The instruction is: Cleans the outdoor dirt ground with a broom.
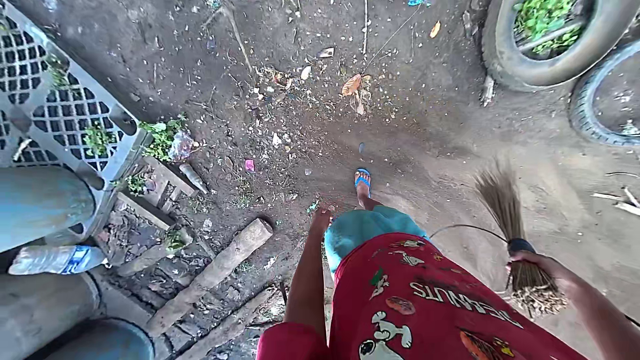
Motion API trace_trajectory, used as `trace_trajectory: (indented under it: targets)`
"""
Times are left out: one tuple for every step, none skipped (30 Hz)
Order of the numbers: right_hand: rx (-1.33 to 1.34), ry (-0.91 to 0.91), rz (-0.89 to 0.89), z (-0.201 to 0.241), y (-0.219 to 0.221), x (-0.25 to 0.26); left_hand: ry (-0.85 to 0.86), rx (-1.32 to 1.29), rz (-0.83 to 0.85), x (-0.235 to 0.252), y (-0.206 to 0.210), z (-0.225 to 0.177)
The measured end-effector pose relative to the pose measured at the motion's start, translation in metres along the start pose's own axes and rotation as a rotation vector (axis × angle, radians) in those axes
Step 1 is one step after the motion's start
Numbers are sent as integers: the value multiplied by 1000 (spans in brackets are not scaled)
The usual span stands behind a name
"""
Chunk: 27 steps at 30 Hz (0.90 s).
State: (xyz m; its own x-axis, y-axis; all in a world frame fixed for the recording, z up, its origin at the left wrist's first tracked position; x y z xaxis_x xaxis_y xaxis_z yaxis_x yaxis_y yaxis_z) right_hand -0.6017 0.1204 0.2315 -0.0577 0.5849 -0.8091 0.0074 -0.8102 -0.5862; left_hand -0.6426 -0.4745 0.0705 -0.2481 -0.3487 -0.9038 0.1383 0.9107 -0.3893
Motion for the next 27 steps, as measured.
trace_trajectory:
  targets:
    - [9,26,-11,0,-2,6,13,-24,1,-8,-9,-1]
    - [71,6,-42,3,0,11,66,-69,30,-20,-14,-10]
    - [176,-32,-3,9,6,14,165,-126,87,-36,-15,-27]
    - [296,-67,200,13,17,23,304,-181,172,-58,-10,-49]
    - [392,-71,349,17,36,35,448,-215,279,-85,2,-72]
    - [486,60,176,26,57,36,573,-213,406,-116,22,-93]
    - [525,152,33,38,83,42,679,-153,535,-148,48,-111]
    - [548,175,8,54,114,43,764,-40,641,-176,79,-123]
    - [554,160,46,72,143,38,854,119,709,-198,112,-128]
    - [555,143,94,91,169,27,930,285,745,-211,141,-130]
    - [546,109,154,112,189,13,964,433,760,-216,162,-131]
    - [539,57,233,135,204,-2,978,547,766,-214,174,-133]
    - [528,-12,318,161,214,-18,990,633,763,-209,179,-139]
    - [498,-54,396,183,222,-30,1016,693,752,-208,183,-143]
    - [476,-58,454,197,225,-38,1042,734,734,-211,188,-145]
    - [487,-54,465,208,223,-49,1064,778,699,-216,191,-146]
    - [521,-58,453,217,218,-58,1108,798,666,-225,195,-148]
    - [560,-65,442,222,211,-57,1160,778,671,-242,199,-151]
    - [592,-89,464,224,204,-43,1209,709,721,-269,201,-158]
    - [606,-128,532,226,198,-17,1235,602,813,-303,201,-169]
    - [587,-167,585,225,190,7,1211,466,927,-340,197,-179]
    - [556,-205,610,224,180,21,1137,336,1034,-370,190,-189]
    - [530,-223,618,222,172,28,1032,261,1117,-388,181,-194]
    - [515,-221,638,217,165,31,936,258,1154,-390,176,-192]
    - [529,-196,668,208,159,33,845,323,1152,-377,176,-184]
    - [535,-182,671,200,152,35,745,411,1121,-353,179,-174]
    - [539,-186,661,193,145,37,641,501,1071,-329,182,-165]
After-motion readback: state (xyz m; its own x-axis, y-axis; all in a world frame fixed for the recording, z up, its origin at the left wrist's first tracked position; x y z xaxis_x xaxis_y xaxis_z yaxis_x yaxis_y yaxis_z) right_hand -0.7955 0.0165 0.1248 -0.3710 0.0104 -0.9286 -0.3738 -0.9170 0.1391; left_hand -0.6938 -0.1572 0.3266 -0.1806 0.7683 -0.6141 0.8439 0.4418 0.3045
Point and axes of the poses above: each hand's wrist, its own x-axis towards the middle knuckle, its own y-axis out of the palm, z = x × y, the point moved 9 cm from there along x, towards the middle knuckle, and after that the axes turned 15 degrees about -z, right-handed, at the moved point
